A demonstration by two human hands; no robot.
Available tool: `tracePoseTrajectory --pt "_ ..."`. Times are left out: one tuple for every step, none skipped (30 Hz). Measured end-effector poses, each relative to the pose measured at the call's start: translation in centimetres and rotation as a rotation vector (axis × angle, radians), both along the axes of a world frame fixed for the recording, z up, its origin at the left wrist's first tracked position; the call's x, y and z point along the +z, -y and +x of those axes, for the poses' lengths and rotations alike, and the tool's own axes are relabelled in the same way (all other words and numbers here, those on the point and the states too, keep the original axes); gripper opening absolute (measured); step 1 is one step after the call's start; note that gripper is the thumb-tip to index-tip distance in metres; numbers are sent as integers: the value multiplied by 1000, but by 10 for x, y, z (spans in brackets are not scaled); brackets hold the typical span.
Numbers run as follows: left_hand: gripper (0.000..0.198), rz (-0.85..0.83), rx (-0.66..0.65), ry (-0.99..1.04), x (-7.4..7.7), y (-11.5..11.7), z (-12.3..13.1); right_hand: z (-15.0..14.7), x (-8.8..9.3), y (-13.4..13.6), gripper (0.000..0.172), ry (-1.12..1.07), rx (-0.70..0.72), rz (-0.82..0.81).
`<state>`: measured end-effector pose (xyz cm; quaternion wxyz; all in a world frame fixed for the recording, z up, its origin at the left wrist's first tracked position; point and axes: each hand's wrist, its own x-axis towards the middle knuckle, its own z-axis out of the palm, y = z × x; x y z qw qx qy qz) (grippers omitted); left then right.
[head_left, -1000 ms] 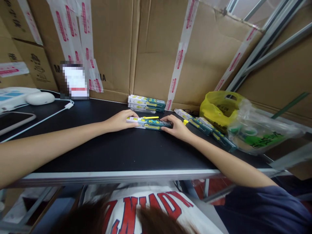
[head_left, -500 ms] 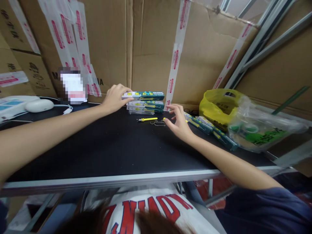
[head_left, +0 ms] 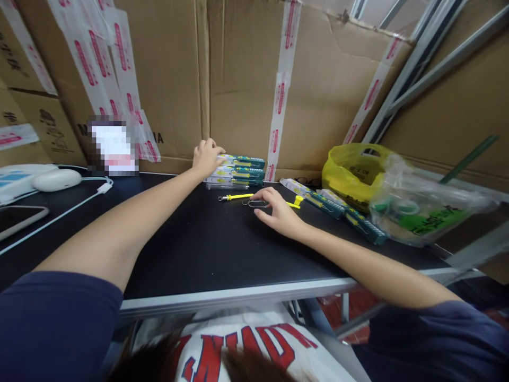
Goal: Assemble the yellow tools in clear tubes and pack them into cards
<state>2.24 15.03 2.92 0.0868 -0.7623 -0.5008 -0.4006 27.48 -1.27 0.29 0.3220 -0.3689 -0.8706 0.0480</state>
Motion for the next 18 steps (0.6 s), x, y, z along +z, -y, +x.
tracePoseTrajectory --pt "24 1 18 23 1 -1 1 0 -1 -1 24 -18 -8 -12" --pt "23 2 38 44 2 -1 3 0 -2 -3 23 -38 -24 -20" --pt "23 3 59 62 2 -1 5 1 -3 -5 22 -56 -44 -24" --pt "24 6 78 76 3 1 8 2 -3 -7 21 -70 -65 -23" --pt "25 10 87 84 4 4 12 4 -3 -10 20 -79 -85 -18" --pt "28 16 76 81 3 9 16 5 -3 -12 19 -86 -101 -9" --pt "30 17 46 71 1 18 20 7 -3 -15 18 -93 -112 2" --pt "32 10 -11 47 -2 30 23 9 -2 -17 17 -101 -121 15" --pt "35 -5 -98 2 -7 44 25 11 -2 -19 16 -109 -128 27" --pt "40 -19 -207 -60 -13 61 25 12 -2 -22 16 -118 -132 38" --pt "46 -54 -314 -137 -20 80 23 13 -3 -23 15 -126 -133 44" --pt "52 -113 -383 -206 -28 98 19 13 -3 -25 15 -133 -134 50" --pt "60 -206 -427 -284 -35 116 13 13 -4 -25 15 -136 -133 53" --pt "67 -318 -445 -353 -42 132 7 13 -4 -26 14 -136 -131 53" --pt "71 -428 -445 -407 -47 145 0 12 -5 -25 14 -134 -129 53" --pt "75 -510 -436 -452 -50 155 -6 11 -5 -25 14 -132 -127 52" --pt "80 -560 -412 -496 -52 162 -10 10 -5 -24 14 -129 -125 51" --pt "85 -588 -373 -523 -52 166 -11 9 -6 -23 15 -126 -123 50"
